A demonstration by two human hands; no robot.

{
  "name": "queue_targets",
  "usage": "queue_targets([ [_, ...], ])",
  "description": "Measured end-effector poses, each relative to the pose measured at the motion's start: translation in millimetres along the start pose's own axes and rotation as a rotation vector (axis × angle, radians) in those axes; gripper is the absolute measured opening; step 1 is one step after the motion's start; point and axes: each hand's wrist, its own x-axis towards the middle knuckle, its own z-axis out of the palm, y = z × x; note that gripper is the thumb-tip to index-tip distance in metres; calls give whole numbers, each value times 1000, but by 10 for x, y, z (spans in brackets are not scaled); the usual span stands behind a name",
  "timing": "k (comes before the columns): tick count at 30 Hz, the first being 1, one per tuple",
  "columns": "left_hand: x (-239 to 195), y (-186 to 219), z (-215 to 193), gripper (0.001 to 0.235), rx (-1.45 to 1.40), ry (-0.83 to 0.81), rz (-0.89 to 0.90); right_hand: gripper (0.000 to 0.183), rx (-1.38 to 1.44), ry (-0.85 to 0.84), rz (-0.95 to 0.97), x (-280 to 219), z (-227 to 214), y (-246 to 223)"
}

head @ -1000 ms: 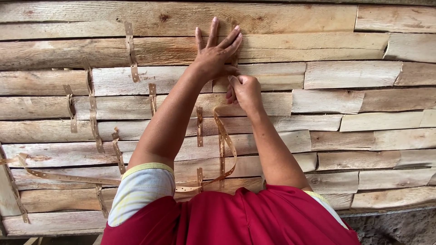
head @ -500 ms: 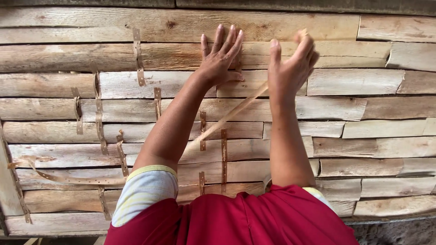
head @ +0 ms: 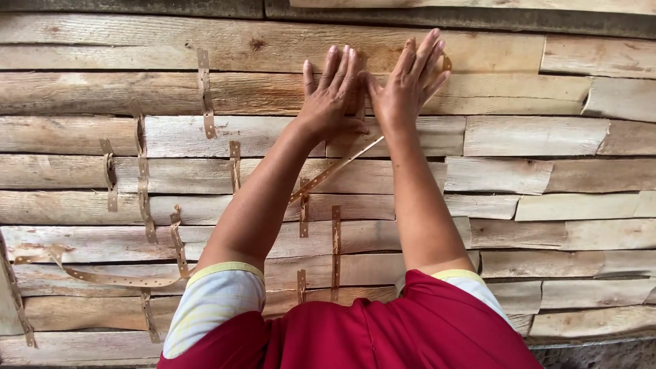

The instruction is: Applying adhesive to thin wooden strips and attaching them to a wooden panel.

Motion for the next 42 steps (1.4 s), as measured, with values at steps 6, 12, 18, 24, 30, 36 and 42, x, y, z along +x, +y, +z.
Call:
queue_targets([
  [6, -35, 89, -199, 140, -1, -51, -29, 135, -165, 104, -1, 141, 115, -124],
  [12, -19, 26, -81, 143, -12, 16, 6, 129, -184, 192, 4, 322, 8, -258],
  [18, -34, 71, -168, 140, -36, -48, -20, 145, -201, -1, -65, 348, -119, -179],
  [24, -57, 46, -159, 145, -20, -7, 6, 155, -223, 13, -294, 188, -37, 153],
  [30, -31, 48, -138, 140, 22, -38, -1, 143, -84, -104, -445, 30, -286, 162],
  [36, -16, 42, -122, 131, 31, -43, -13, 143, -44, -226, -494, -7, -390, 189],
  [42, -18, 63, -139, 133, 54, -37, -18, 139, -33, -267, -499, 50, -380, 132],
])
